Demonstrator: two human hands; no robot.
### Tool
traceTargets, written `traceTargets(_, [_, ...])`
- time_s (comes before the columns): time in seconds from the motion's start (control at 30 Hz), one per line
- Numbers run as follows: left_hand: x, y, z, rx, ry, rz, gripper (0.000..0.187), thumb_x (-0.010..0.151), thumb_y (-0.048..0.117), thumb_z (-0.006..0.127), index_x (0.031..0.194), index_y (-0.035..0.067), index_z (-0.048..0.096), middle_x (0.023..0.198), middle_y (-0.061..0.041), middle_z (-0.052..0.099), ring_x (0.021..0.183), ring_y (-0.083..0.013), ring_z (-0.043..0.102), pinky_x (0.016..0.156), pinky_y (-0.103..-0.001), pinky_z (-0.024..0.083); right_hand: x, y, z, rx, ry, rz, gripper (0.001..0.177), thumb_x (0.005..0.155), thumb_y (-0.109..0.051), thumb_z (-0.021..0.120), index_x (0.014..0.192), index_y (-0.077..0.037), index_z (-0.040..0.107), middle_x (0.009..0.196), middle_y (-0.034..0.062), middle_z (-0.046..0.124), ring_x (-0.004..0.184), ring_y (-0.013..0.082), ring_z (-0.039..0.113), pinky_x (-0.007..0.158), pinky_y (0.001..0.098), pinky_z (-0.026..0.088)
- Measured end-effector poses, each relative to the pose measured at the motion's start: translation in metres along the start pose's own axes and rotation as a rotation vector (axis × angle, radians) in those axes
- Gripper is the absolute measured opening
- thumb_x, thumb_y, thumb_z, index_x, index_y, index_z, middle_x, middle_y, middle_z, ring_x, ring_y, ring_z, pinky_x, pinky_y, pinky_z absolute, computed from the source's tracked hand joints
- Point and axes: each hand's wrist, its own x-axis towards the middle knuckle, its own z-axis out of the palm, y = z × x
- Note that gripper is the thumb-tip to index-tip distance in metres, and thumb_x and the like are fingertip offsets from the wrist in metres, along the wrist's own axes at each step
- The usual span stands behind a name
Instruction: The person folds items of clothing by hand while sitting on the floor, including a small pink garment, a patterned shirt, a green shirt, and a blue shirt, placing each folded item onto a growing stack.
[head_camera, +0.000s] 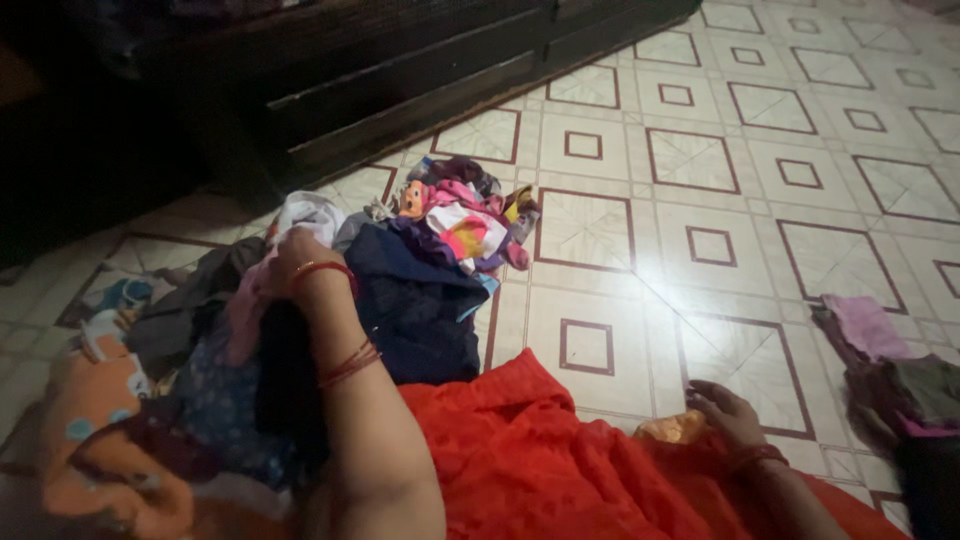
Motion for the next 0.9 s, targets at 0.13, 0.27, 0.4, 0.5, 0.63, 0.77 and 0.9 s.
traceTargets(0.13, [-0.021, 0.03, -0.009, -0.176, 0.349, 0.289, 0.031, 0.085, 0.01, 0.072, 0.115, 0.015, 0.072, 0.115, -0.016, 0.072, 0.107, -0.0398, 0.067, 0.096, -0.053, 0.049, 0.003, -0.001, -0.001, -0.01, -0.017, 0.023, 0.048, 0.094, -0.02, 0.066, 0.137, 0.002, 0.061, 0.127, 0.0175, 0.073, 0.117, 0.0261, 0.07, 0.096, 0.038, 0.056])
traceTargets(0.27, [-0.064, 0.084, -0.021, -0.854, 0.281, 0.762, 0.038, 0.093, -0.002, 0.062, 0.13, 0.008, 0.064, 0.119, -0.02, 0.07, 0.109, -0.0375, 0.068, 0.094, -0.045, 0.055, 0.008, -0.002, -0.004, -0.014, -0.052, -0.038, 0.048, 0.094, -0.019, 0.065, 0.137, 0.002, 0.06, 0.129, 0.0179, 0.072, 0.117, 0.0264, 0.07, 0.096, 0.0372, 0.056])
traceTargets(0.4, [-0.13, 0.137, -0.01, -0.916, -0.363, 0.7, 0.035, 0.093, 0.006, 0.063, 0.127, 0.013, 0.065, 0.115, -0.012, 0.076, 0.102, -0.0242, 0.075, 0.086, -0.036, 0.061, 0.012, -0.013, 0.0, 0.005, -0.059, -0.093, 0.048, 0.093, -0.017, 0.067, 0.137, 0.003, 0.06, 0.13, 0.0174, 0.072, 0.119, 0.0255, 0.069, 0.101, 0.0359, 0.052])
traceTargets(0.5, [-0.173, 0.161, 0.019, -0.976, -0.446, 0.999, 0.047, 0.086, -0.008, 0.055, 0.128, 0.009, 0.067, 0.122, -0.015, 0.074, 0.11, -0.0242, 0.074, 0.092, -0.037, 0.06, 0.006, -0.041, 0.011, 0.046, -0.094, -0.186, 0.05, 0.093, -0.018, 0.068, 0.138, 0.003, 0.06, 0.133, 0.0172, 0.07, 0.122, 0.0254, 0.068, 0.103, 0.0364, 0.052])
traceTargets(0.63, [-0.23, 0.182, 0.05, -0.667, -0.878, 0.859, 0.044, 0.092, 0.0, 0.056, 0.131, 0.017, 0.066, 0.119, -0.009, 0.075, 0.104, -0.0204, 0.074, 0.09, -0.033, 0.062, -0.015, -0.093, 0.04, 0.123, -0.116, -0.291, 0.055, 0.092, -0.017, 0.07, 0.141, 0.001, 0.055, 0.14, 0.0154, 0.064, 0.128, 0.0239, 0.061, 0.106, 0.0358, 0.05])
traceTargets(0.77, [-0.269, 0.183, 0.064, -0.606, -1.106, 0.896, 0.042, 0.09, 0.002, 0.059, 0.128, 0.016, 0.068, 0.113, -0.009, 0.075, 0.101, -0.022, 0.074, 0.089, -0.033, 0.064, -0.034, -0.111, 0.064, 0.356, -0.142, -0.196, 0.074, 0.078, -0.007, 0.077, 0.145, -0.009, 0.045, 0.141, 0.0079, 0.055, 0.126, 0.0198, 0.055, 0.103, 0.0357, 0.05])
traceTargets(0.9, [-0.281, 0.18, 0.082, -0.556, -1.191, 1.055, 0.044, 0.085, 0.008, 0.071, 0.128, 0.014, 0.067, 0.115, -0.007, 0.074, 0.104, -0.0178, 0.071, 0.091, -0.032, 0.059, -0.034, -0.085, 0.057, 0.413, -0.211, -0.153, 0.051, 0.078, 0.001, 0.077, 0.128, 0.003, 0.066, 0.117, 0.0161, 0.072, 0.107, 0.0239, 0.069, 0.092, 0.0389, 0.058])
